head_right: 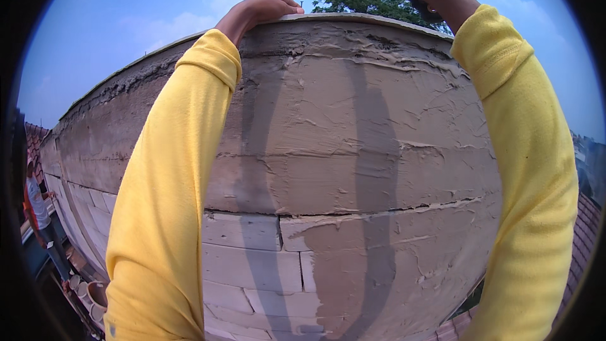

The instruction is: The person uses a hammer to tap nails into the top edge of a curved wall, then scoops cement from a bucket with a trowel and applies it to the wall surface. Another worker is visible nearby on scaffolding.

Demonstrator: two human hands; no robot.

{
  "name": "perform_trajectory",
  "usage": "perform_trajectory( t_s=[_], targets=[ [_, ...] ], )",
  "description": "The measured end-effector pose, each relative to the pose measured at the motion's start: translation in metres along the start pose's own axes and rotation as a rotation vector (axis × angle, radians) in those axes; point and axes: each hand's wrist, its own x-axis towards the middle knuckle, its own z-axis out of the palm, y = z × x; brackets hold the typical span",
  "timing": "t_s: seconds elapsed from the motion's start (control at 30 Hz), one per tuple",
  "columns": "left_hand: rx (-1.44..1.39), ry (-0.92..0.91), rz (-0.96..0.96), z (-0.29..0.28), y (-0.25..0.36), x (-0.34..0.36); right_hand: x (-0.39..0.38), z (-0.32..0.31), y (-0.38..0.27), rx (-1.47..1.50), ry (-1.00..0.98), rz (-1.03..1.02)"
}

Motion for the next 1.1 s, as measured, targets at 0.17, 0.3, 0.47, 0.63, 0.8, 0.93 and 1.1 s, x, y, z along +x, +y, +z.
perform_trajectory(
  t_s=[0.17, 0.3, 0.47, 0.63, 0.8, 0.93, 1.1],
  targets=[
    [0.030, -0.010, 0.016, 0.000, -0.013, 0.006, 0.015, 0.007, 0.002, -0.021, -0.010, -0.020],
    [0.043, 0.011, 0.020, -0.001, -0.003, 0.004, 0.014, -0.005, 0.004, 0.006, 0.108, 0.009],
    [-0.002, -0.043, -0.004, -0.004, -0.008, -0.001, 0.018, 0.011, 0.015, -0.094, -0.084, -0.046],
    [0.218, 0.037, 0.135, -0.032, -0.020, -0.017, 0.010, -0.015, 0.010, -0.030, 0.081, 0.004],
    [0.335, 0.054, 0.148, -0.045, -0.032, -0.055, 0.012, -0.026, 0.008, 0.078, 0.266, 0.046],
    [0.396, 0.117, 0.157, -0.046, -0.035, -0.064, 0.014, -0.004, -0.017, -0.113, -0.006, 0.010],
    [0.393, 0.122, 0.127, -0.043, -0.031, -0.066, 0.015, -0.025, -0.016, -0.099, 0.086, 0.042]
  ],
)
